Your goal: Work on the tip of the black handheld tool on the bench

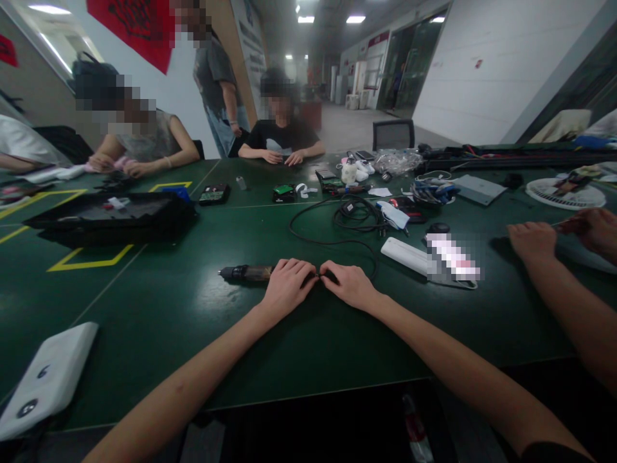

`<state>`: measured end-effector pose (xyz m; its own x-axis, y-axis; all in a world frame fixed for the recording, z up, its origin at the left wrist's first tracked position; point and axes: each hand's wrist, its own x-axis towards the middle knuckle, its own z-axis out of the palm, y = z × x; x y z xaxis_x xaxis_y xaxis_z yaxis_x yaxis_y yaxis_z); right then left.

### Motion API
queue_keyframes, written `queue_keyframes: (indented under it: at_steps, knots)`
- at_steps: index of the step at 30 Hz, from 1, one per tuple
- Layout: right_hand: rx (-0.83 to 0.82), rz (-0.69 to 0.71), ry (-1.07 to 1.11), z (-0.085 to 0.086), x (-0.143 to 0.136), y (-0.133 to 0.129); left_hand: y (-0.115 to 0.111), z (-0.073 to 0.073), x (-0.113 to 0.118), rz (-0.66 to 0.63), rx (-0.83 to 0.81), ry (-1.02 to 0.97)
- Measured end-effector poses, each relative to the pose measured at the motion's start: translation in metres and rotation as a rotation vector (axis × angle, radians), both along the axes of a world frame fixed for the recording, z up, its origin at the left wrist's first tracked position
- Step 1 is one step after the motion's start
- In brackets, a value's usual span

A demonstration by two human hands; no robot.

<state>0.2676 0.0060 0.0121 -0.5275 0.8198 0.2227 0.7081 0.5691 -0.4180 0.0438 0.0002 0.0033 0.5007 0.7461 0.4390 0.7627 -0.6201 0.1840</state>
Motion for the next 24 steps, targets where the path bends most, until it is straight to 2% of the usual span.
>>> queue_keyframes:
  at_steps: [8,14,20,24]
  knots:
    - [-0.003,-0.009,-0.01,0.0,-0.0008,0.0003,0.0001,-0.0009,-0.0018,-0.044,0.006,0.003]
    - [0.013,0.001,-0.006,-0.0006,-0.0002,0.0005,0.001,-0.0011,0.0004,0.006,0.0,-0.006]
    - [0.014,0.002,-0.004,-0.001,-0.0003,0.0006,-0.0003,-0.0003,-0.0014,-0.041,0.001,-0.011]
    - [0.009,0.012,-0.004,-0.0005,0.0003,0.0005,0.0006,-0.0006,-0.0007,-0.012,-0.008,-0.011]
